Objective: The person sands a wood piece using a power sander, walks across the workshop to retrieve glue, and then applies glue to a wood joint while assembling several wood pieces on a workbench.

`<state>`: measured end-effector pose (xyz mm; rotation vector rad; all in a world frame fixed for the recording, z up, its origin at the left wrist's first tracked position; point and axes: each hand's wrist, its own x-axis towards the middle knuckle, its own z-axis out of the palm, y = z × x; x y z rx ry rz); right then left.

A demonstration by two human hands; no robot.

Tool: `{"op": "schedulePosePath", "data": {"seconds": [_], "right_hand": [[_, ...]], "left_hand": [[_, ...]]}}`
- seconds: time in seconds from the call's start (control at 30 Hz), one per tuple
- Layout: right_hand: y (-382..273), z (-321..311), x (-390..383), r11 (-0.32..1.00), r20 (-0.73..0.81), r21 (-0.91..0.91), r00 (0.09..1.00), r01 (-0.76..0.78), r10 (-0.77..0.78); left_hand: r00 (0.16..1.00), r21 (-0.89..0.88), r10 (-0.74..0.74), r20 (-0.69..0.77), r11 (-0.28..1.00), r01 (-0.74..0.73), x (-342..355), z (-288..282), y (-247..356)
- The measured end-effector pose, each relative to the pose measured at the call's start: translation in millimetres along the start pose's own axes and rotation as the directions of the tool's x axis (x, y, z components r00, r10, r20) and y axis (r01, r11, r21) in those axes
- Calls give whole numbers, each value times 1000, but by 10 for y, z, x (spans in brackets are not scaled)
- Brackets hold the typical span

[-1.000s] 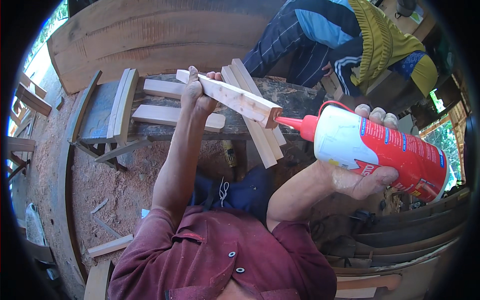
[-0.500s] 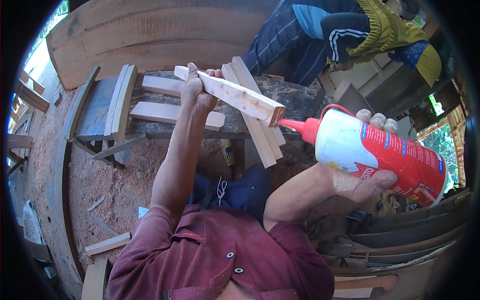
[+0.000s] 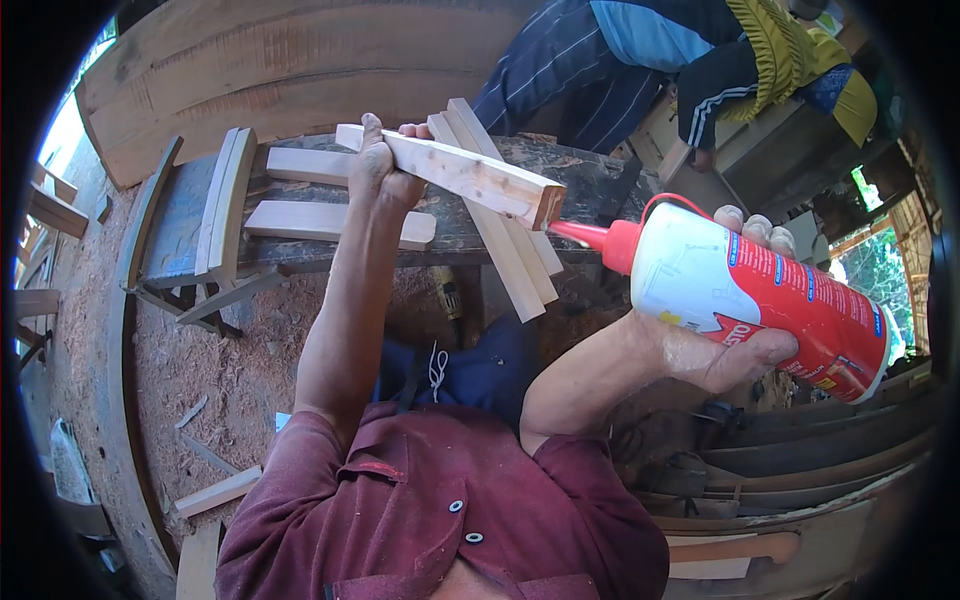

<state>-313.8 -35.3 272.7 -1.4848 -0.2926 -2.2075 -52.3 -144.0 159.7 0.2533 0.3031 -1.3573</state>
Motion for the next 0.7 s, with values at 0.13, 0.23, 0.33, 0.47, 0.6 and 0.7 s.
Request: {"op": "schedulePosePath", "data": {"seconds": [0.13, 0.23, 0.33, 0.47, 0.6, 0.7], "right_hand": [[-31, -76, 85, 999, -37, -34, 999, -28, 26], [-9, -79, 75, 998, -33, -66, 999, -15, 13], [-30, -37, 32, 1000, -12, -18, 1000, -14, 13], [-6, -211, -92, 983, -165, -169, 985, -75, 47], [-237, -763, -88, 944, -413, -154, 887, -291, 206], [-450, -1508, -292, 901, -575, -83, 759, -426, 306]], "left_hand": [[1000, 32, 2, 29, 999, -3, 77, -47, -27], [999, 49, 1, 37, 999, -3, 109, -58, -40], [998, 54, -23, 55, 998, 20, 141, -83, 5], [978, 89, -89, 189, 993, 73, 133, 53, 62], [771, 272, -390, 504, 919, 286, 363, 269, 654], [710, 398, -496, 500, 860, 320, 526, 499, 1172]]}}
